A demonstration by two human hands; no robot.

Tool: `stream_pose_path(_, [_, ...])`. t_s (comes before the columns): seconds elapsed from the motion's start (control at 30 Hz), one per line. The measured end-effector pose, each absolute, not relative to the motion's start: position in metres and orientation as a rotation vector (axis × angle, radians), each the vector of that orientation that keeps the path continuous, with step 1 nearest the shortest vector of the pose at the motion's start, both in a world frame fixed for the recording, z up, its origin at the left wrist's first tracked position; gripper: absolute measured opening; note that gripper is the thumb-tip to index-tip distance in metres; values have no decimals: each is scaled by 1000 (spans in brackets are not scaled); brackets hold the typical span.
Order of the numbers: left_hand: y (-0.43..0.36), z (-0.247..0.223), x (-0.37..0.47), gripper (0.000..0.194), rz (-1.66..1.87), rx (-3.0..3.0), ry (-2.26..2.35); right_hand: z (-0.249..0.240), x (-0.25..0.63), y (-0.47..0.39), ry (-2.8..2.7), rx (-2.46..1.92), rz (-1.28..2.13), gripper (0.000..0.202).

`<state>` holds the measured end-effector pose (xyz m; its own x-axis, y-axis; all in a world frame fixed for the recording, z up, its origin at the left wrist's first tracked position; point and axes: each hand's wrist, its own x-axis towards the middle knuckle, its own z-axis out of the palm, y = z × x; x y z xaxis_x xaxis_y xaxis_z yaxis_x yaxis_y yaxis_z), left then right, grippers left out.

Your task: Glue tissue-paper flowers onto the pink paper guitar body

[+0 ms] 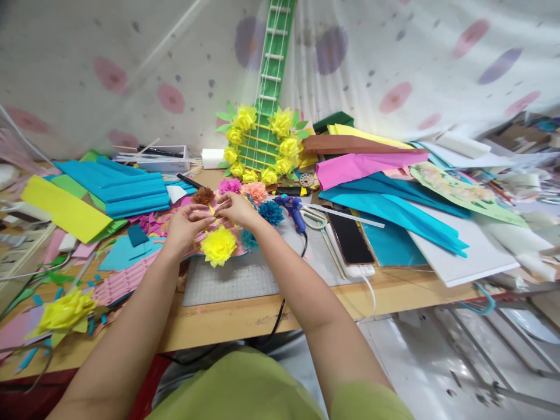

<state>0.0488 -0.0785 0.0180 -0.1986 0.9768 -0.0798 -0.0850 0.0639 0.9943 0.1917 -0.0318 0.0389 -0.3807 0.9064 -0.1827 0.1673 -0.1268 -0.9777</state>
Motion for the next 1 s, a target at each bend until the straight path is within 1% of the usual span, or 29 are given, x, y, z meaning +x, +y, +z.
stream_pose_path(0.17, [-80,20,46,51,1324,893,1311,46,195,-35,-1490,-1235,1595,28])
stream_pose_path(0.3, [-79,22,47,47,1370,841,1348,43,197,-35,-1521,-1224,1606,29])
stream_pose_path(0.47, [-78,25,48,40,1431,861,1357,43,198,-34,-1586,-1276,1539,28])
stream_pose_path(0.63, [-78,22,48,35,1490,878,1379,34,193,-30,-1689,-1330,1434,23])
stream_pose_path(0.7, [-78,20,47,35,1505,884,1377,28,190,-28,-1762,-1352,1373,23])
stream_pose_path(0.8, [-78,17,45,38,1520,886,1363,22,187,-25,-1911,-1404,1195,26])
stream_pose_path(1.0, [-80,18,41,47,1514,904,1352,26,188,-26,-2073,-1502,830,32])
